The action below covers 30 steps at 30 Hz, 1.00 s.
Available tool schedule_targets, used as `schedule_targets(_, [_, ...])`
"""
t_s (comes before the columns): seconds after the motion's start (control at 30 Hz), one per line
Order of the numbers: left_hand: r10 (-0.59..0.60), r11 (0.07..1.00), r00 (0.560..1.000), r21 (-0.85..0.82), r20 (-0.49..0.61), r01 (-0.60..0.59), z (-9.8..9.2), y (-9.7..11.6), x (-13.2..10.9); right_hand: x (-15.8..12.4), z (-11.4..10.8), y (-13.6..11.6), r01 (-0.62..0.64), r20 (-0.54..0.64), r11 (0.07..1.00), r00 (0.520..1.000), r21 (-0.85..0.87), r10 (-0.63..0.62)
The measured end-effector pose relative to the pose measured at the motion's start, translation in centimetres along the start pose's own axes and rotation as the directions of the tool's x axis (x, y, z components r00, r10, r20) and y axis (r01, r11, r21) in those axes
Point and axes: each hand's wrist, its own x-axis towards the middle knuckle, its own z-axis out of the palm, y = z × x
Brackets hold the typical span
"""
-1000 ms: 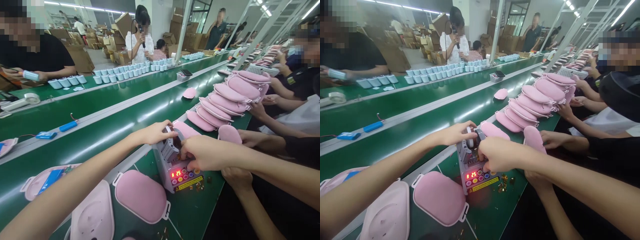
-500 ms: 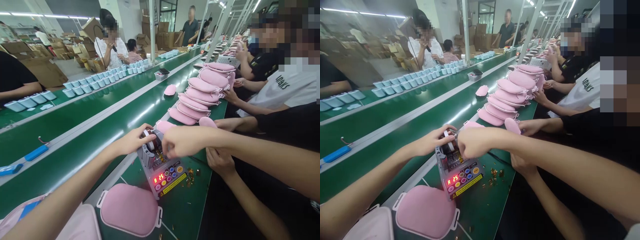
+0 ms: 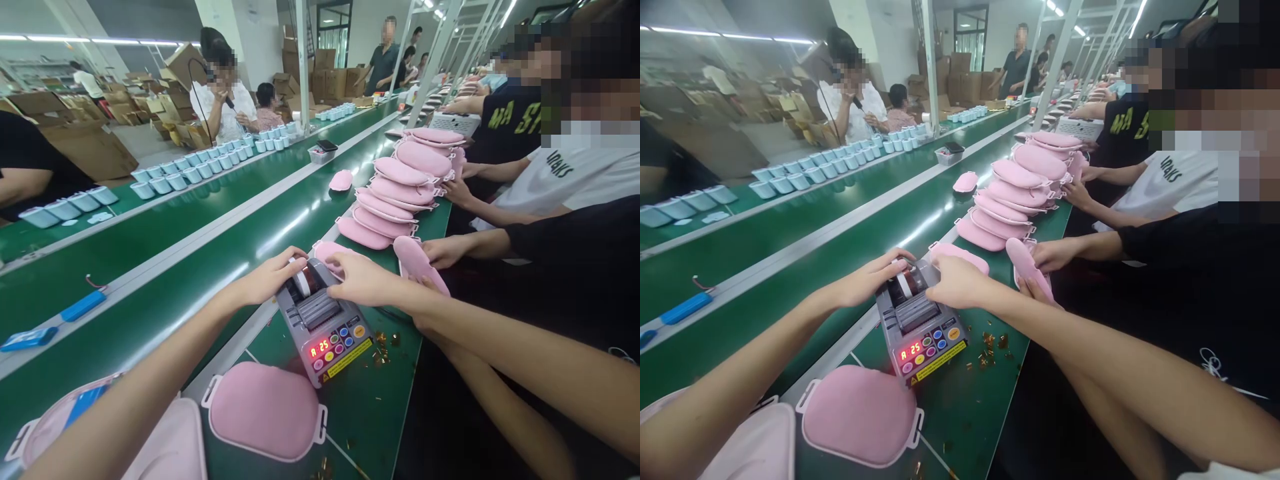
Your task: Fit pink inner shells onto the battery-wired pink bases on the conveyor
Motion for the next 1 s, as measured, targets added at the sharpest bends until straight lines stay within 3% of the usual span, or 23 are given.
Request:
schedule_targets(0.17, [-0.027, 0.999, 1.0, 0.026, -0.008, 0.027, 0.0, 0.0, 0.0, 0.6, 1.3, 2.5, -0.037, 0.017, 0.983, 0.999, 0.179, 0.035])
schedule_targets(0.47, [-0.014, 0.999, 0.998, 0.05, -0.054, 0.017, 0.2, 0.2, -0.1, -0.8, 3.8, 4.7, 0.031, -0.113, 0.9, 0.993, 0.434, 0.02])
schedule_targets(0.67, [-0.004, 0.999, 0.995, 0.05, -0.098, 0.009, 0.4, -0.6, 0.0, -5.2, 6.5, 7.6, 0.233, -0.174, 0.603, 0.972, 0.763, -0.156])
schedule_targets(1.0, [-0.07, 0.998, 0.982, -0.021, -0.173, 0.067, 0.9, 0.6, -0.6, -5.8, 7.4, 8.2, 0.249, -0.245, 0.567, 0.966, 0.785, -0.085])
